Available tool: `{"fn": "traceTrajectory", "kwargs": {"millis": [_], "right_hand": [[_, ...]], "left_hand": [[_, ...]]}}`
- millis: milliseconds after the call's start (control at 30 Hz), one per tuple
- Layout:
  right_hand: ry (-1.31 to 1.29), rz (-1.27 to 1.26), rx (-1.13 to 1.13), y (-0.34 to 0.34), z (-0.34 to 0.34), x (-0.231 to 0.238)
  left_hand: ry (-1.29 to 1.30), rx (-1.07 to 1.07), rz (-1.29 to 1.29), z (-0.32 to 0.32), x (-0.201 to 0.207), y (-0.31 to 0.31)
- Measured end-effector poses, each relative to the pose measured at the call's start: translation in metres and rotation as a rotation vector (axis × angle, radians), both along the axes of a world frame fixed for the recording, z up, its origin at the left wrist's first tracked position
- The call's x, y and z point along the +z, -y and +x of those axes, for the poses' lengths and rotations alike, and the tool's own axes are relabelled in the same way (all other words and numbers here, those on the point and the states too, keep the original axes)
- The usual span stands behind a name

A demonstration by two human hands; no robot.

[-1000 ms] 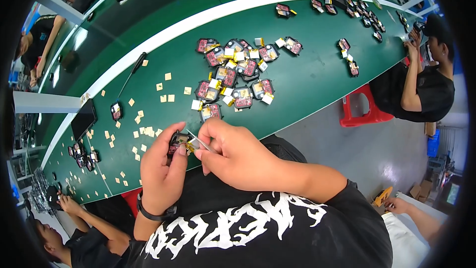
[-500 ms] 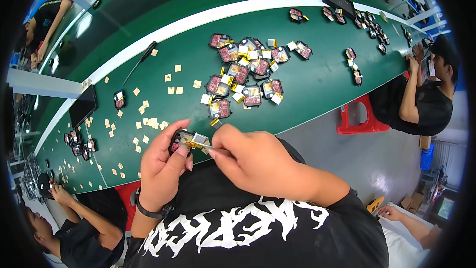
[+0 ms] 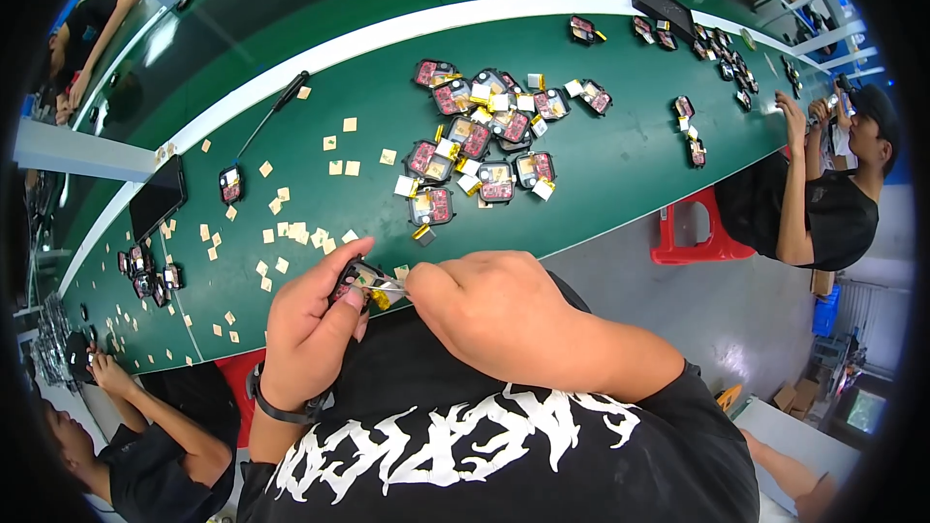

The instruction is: Assembling components of a smartwatch, specifically placing small adhesive pads and internal circuit boards into the watch case.

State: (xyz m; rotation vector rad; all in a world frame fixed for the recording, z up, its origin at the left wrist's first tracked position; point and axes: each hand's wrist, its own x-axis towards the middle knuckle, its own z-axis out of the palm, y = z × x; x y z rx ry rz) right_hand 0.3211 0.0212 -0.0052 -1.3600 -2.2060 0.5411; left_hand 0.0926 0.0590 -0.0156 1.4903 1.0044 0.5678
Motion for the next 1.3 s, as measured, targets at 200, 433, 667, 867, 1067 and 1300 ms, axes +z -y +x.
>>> {"fn": "traceTrajectory", "kwargs": {"millis": [200, 433, 667, 867, 1067, 1300], "right_hand": [[-0.094, 0.063, 0.071, -0.008, -0.003, -0.005], [-0.831, -0.717, -0.127, -0.008, -0.006, -0.012], [-0.896, -0.887, -0.14, -0.012, -0.02, -0.015], [-0.781, -0.821, -0.237, -0.021, -0.025, -0.015], [-0.57, -0.473, -0.192, -0.016, -0.033, -0.012], [-0.529, -0.415, -0.161, -0.022, -0.037, -0.012]], "left_hand": [[0.195, 0.009, -0.283, -0.007, -0.002, -0.003], [0.383, 0.05, -0.518, -0.007, 0.002, -0.004], [0.137, 0.116, -0.161, -0.005, -0.012, 0.0], [0.118, 0.173, 0.042, 0.0, -0.016, 0.001], [0.056, 0.148, 0.103, -0.002, -0.016, 0.005], [0.069, 0.086, 0.069, -0.009, -0.016, 0.006]]}}
